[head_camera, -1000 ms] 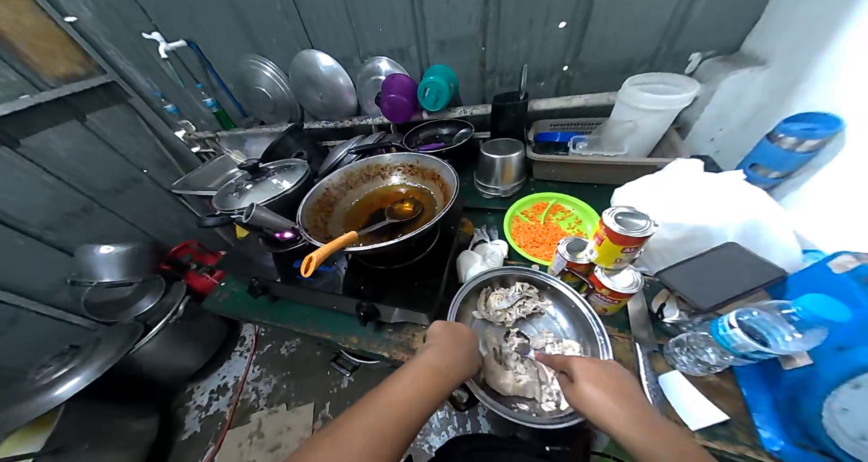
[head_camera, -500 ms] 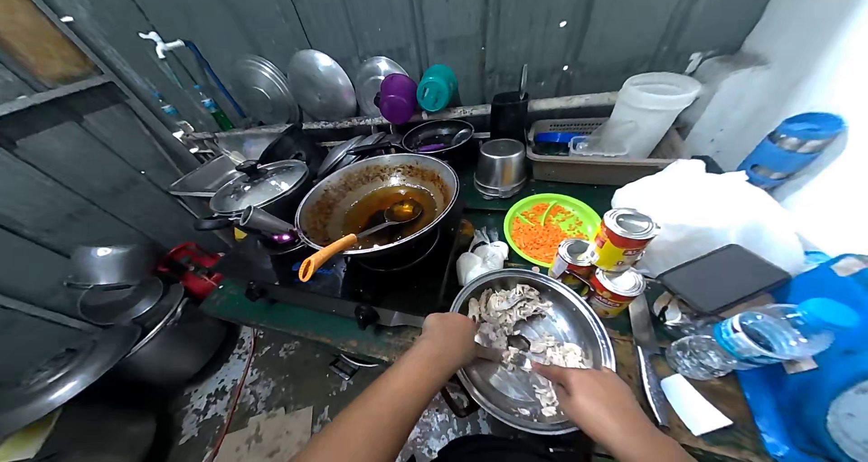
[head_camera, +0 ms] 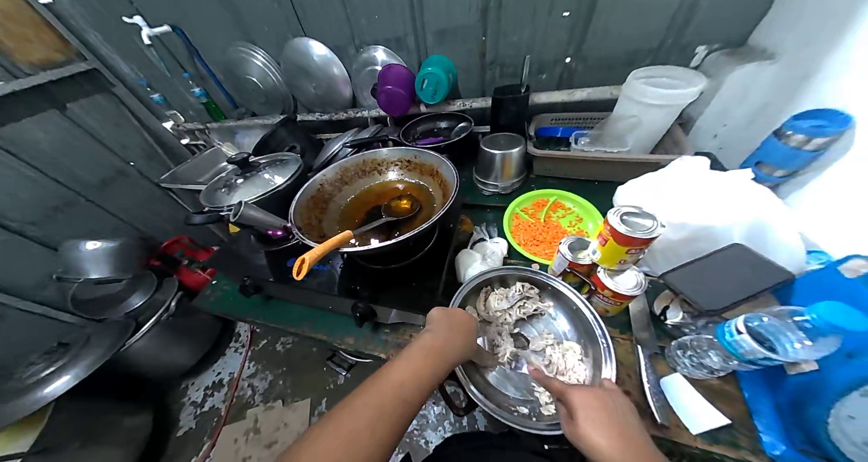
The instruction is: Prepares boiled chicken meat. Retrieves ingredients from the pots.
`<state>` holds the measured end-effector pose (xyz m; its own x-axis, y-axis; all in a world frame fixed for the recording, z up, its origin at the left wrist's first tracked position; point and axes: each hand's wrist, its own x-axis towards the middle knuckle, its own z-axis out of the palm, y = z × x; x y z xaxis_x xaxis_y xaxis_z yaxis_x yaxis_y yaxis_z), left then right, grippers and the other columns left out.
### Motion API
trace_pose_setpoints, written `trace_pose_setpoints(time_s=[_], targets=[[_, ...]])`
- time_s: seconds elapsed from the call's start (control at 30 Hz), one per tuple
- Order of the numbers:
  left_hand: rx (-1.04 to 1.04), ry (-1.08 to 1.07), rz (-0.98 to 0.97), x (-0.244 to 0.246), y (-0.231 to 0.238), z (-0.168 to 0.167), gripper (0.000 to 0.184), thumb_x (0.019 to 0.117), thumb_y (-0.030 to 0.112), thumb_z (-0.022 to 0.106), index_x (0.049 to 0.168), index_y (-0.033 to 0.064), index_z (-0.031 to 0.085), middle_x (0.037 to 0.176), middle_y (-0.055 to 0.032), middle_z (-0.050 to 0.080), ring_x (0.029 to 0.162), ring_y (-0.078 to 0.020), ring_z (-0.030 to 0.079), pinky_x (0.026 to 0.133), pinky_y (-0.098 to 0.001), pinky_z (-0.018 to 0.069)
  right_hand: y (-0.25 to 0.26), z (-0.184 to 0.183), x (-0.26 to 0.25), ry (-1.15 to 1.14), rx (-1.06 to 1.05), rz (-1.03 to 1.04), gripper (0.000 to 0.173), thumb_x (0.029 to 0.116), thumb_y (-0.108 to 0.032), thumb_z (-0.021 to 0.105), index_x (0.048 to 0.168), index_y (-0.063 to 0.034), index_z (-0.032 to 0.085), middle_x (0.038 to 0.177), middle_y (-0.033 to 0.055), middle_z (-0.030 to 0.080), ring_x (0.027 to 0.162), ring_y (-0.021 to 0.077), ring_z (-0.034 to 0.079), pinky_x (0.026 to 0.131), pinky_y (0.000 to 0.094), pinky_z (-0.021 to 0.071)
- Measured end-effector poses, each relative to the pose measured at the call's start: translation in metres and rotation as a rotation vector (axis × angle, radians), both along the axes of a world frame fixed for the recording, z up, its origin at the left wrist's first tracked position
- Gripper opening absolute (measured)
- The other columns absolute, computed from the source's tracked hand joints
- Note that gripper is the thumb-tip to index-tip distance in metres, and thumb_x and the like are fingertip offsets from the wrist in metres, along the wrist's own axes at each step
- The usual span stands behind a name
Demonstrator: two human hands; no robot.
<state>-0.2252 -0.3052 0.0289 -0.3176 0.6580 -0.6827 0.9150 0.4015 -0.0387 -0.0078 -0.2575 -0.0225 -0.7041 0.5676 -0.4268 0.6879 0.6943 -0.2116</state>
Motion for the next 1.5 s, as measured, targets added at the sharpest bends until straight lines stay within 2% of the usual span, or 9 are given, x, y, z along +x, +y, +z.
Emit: trace_pose_setpoints(time_s=[0.17,0.37,0.57,0.73,0.93,1.13,1.33,1.43,1.5], targets=[[0.005,0.025,0.022,0.001,0.003,0.002,0.025,0.1025,0.02,0.056,0.12,0.0089,0.07,0.124,-0.0174,0.068,0.116,-0.0385,0.066,0.088,-0.063,0.053,-0.008,-0.018,0.002,-0.036,0.084,0.081,0.057,0.1002,-0.016,0.044,0.153,-0.037,0.051,0.091,0.0176,0.078,0.097,0.0397,0.074,0.103,0.0587,0.0454],[0.026,0.009,0.039,-0.003,0.0,-0.006,0.026,0.1029,0.023,0.056,0.12,0.0092,0.07,0.124,-0.0173,0.069,0.117,-0.0392,0.065,0.089,-0.064,0.0523,0.002,0.023,-0.004,-0.283,-0.077,0.062,0.051,0.1037,-0.021,0.045,0.151,-0.0394,0.053,0.12,0.0154,0.075,0.118,0.0374,0.067,0.109,0.0612,0.0398],[0.044,0.001,0.036,-0.006,-0.002,-0.01,0.024,0.1027,0.019,0.055,0.118,0.0086,0.071,0.123,-0.0163,0.07,0.115,-0.038,0.066,0.088,-0.0627,0.0531,-0.008,0.004,-0.021,-0.156,0.022,0.096,0.057,0.1031,-0.018,0.044,0.156,-0.0403,0.045,0.102,0.0181,0.077,0.104,0.0389,0.071,0.105,0.0601,0.0416],[0.047,-0.007,0.044,-0.006,-0.008,-0.017,0.024,0.102,0.016,0.057,0.119,0.0051,0.069,0.124,-0.0184,0.069,0.116,-0.0391,0.066,0.089,-0.0625,0.0533,-0.001,0.017,-0.01,-0.264,-0.053,0.03,0.052,0.1038,-0.021,0.045,0.151,-0.0398,0.052,0.12,0.0156,0.075,0.118,0.0384,0.067,0.107,0.0607,0.0416],[0.048,-0.011,0.036,-0.006,-0.01,-0.023,0.025,0.1031,0.019,0.056,0.119,0.004,0.069,0.124,-0.0193,0.068,0.117,-0.0397,0.065,0.089,-0.0626,0.0532,-0.005,0.006,-0.021,-0.211,-0.018,0.005,0.055,0.1038,-0.019,0.042,0.155,-0.0392,0.047,0.113,0.0165,0.076,0.114,0.0378,0.069,0.109,0.0594,0.0412],[0.047,-0.022,0.078,-0.008,-0.006,-0.022,0.024,0.1017,0.015,0.055,0.118,0.0048,0.07,0.124,-0.0185,0.069,0.117,-0.039,0.066,0.089,-0.0631,0.0531,0.011,0.032,0.0,-0.355,-0.042,-0.032,0.049,0.1044,-0.024,0.046,0.151,-0.0376,0.053,0.126,0.0138,0.073,0.122,0.0359,0.065,0.11,0.0606,0.0386],[0.034,-0.022,0.079,-0.009,-0.007,-0.014,0.024,0.1011,0.015,0.057,0.117,0.0021,0.07,0.125,-0.0197,0.068,0.117,-0.04,0.065,0.091,-0.0637,0.0527,-0.016,0.021,-0.027,-0.002,0.085,0.137,0.057,0.1004,-0.015,0.047,0.152,-0.0387,0.052,0.091,0.0182,0.077,0.092,0.0407,0.073,0.098,0.0625,0.045],[0.026,-0.002,0.095,-0.007,-0.005,-0.012,0.024,0.1008,0.013,0.056,0.118,0.0013,0.069,0.125,-0.0199,0.068,0.117,-0.0396,0.065,0.09,-0.0624,0.0531,-0.015,0.001,-0.028,-0.115,0.075,0.172,0.062,0.1014,-0.015,0.044,0.158,-0.0406,0.041,0.093,0.0182,0.076,0.096,0.0398,0.072,0.102,0.0606,0.0432],[0.02,-0.001,0.102,-0.006,-0.003,-0.014,0.025,0.1001,0.011,0.056,0.12,0.0002,0.068,0.126,-0.0205,0.067,0.117,-0.04,0.065,0.09,-0.0622,0.0533,-0.01,-0.005,-0.007,-0.101,0.109,0.165,0.06,0.0998,-0.015,0.046,0.155,-0.0377,0.048,0.09,0.0191,0.077,0.093,0.0405,0.074,0.101,0.0617,0.0448]])
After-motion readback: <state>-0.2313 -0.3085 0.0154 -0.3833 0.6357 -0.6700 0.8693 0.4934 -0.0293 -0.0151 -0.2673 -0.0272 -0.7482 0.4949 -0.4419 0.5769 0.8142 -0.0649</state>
